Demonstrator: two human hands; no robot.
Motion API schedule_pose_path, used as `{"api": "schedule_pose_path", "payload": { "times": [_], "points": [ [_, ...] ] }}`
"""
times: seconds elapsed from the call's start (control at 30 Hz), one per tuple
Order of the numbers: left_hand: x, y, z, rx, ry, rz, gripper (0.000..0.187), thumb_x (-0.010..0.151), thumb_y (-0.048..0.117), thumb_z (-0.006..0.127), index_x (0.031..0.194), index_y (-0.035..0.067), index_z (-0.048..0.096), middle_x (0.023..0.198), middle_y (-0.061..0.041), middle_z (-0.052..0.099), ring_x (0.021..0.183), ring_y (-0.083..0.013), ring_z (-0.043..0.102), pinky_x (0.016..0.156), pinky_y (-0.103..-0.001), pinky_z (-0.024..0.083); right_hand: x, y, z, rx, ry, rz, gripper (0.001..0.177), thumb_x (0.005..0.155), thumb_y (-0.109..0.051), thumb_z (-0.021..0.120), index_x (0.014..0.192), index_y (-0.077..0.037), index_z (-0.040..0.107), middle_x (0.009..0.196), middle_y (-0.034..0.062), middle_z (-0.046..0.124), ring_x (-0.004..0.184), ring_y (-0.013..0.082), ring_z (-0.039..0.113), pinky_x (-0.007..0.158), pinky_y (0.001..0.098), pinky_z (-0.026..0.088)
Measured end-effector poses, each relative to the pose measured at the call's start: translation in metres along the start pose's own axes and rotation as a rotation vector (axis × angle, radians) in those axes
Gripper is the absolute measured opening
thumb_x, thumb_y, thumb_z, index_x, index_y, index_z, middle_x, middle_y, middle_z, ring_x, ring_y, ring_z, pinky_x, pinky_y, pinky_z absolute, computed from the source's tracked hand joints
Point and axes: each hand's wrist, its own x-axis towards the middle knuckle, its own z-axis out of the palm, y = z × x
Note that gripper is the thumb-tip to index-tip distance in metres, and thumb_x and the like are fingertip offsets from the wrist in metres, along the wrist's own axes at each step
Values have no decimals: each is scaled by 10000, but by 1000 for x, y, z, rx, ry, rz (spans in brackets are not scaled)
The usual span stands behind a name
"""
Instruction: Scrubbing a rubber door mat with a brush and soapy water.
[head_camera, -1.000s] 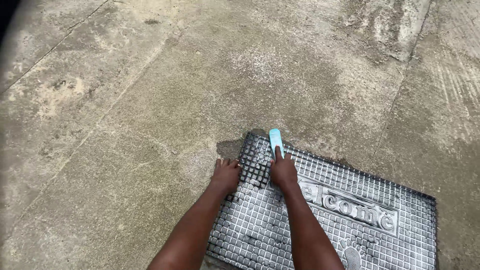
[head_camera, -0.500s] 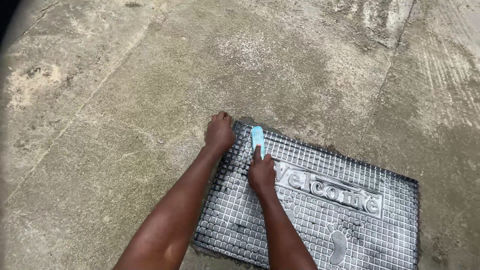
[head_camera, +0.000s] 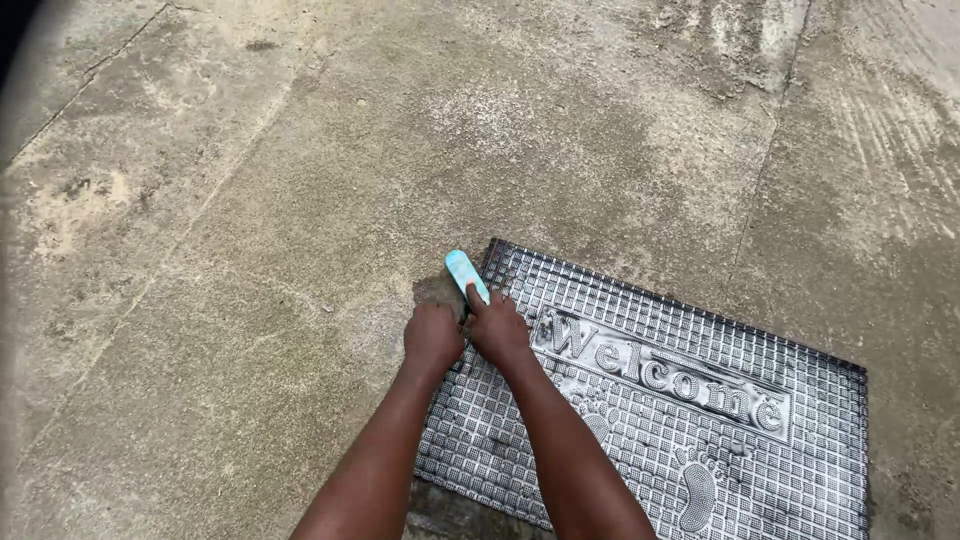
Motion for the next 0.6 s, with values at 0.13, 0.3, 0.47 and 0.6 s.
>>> {"api": "schedule_pose_path", "payload": {
  "times": [0.13, 0.3, 0.47, 0.6],
  "points": [
    [-21, -40, 114, 210, -445, 127, 368, 780, 142, 741, 1124, 13, 762, 1221, -232, 718, 1151, -362, 719, 1001, -444, 572, -39, 9, 10, -35, -90, -185, 621, 973, -261, 589, 1560, -324, 397, 1245, 153, 572, 1110, 337, 597, 859, 500, 559],
    [-52, -25, 109, 142, -371, 62, 1062, 586, 430, 1005, 1425, 76, 460, 1457, -131, 433, 1389, -351, 415, 1150, -454, 433, -28, 28, 12, -158, -177, -335, 613, 1001, -273, 576, 1577, -323, 372, 1284, 163, 556, 1125, 319, 593, 896, 470, 541],
    [-51, -15, 99, 238, -461, 15, 1139, 572, 478, 1034, 1429, 42, 423, 1424, -142, 434, 1369, -332, 409, 1136, -448, 427, 49, 44, -21, -187, 2, -175, 592, 981, -285, 560, 1549, -318, 397, 1264, 113, 586, 1091, 283, 613, 894, 462, 531],
    [-52, -14, 101, 242, -422, 2, 1116, 532, 469, 1041, 1385, 47, 457, 1377, -126, 459, 1334, -319, 442, 1131, -436, 432, 34, 37, -31, 2, -28, -111, 535, 1042, -314, 518, 1567, -291, 417, 1169, 156, 569, 1026, 293, 617, 812, 454, 562]
  ]
}}
